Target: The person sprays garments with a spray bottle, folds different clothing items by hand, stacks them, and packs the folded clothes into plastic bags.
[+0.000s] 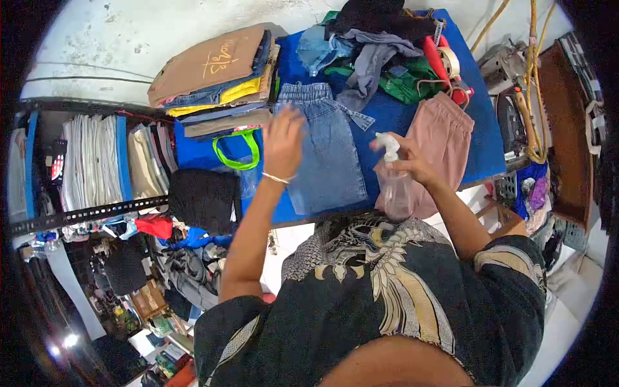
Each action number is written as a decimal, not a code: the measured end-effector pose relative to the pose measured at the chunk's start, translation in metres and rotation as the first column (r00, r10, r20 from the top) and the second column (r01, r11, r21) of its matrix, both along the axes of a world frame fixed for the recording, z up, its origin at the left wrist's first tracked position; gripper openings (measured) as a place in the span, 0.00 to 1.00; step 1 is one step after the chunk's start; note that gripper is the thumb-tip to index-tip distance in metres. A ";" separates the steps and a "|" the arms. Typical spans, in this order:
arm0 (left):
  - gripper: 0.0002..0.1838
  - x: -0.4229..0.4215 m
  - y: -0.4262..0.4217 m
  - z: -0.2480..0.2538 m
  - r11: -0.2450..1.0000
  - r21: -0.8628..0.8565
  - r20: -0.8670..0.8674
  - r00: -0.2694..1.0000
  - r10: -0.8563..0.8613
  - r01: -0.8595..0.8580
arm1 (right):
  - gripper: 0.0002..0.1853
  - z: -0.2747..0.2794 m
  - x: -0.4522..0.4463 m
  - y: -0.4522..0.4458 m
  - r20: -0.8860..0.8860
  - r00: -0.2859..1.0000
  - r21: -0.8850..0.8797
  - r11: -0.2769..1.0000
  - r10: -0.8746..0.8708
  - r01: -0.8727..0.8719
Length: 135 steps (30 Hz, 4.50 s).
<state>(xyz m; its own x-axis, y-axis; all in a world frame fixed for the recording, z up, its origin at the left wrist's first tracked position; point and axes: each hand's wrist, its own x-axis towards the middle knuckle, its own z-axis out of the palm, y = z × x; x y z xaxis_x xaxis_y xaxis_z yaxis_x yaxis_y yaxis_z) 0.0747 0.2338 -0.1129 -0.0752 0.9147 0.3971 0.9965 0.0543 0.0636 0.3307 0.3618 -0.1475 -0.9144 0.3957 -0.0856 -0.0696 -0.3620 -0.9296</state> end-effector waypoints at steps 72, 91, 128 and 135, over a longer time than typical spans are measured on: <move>0.26 -0.063 -0.048 0.027 0.946 -0.085 0.996 0.021 0.082 0.313 | 0.30 -0.006 0.003 -0.044 0.124 0.927 0.126 0.932 -0.354 0.339; 0.17 -0.030 0.015 -0.027 0.938 -0.207 0.977 0.015 0.211 0.279 | 0.22 0.037 -0.087 0.243 0.101 0.910 0.781 0.599 -0.401 0.177; 0.34 -0.017 0.049 0.121 0.915 0.402 0.658 0.702 -0.273 -0.021 | 0.15 0.395 -0.123 0.053 -0.401 0.900 0.889 -0.311 -0.171 0.337; 0.16 -0.025 -0.001 0.094 0.935 0.029 0.798 0.555 -0.235 0.354 | 0.14 0.371 -0.127 0.057 -0.455 0.863 0.858 -0.367 -0.220 0.359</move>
<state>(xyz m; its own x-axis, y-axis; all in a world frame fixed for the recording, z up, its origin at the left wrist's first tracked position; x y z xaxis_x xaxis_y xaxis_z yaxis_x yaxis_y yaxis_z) 0.0495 0.2324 -0.0185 -0.0164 0.9784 0.2060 0.5249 -0.1669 0.8347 0.2035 0.4189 0.2234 -0.6164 0.1332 0.7761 0.1405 0.9884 -0.0580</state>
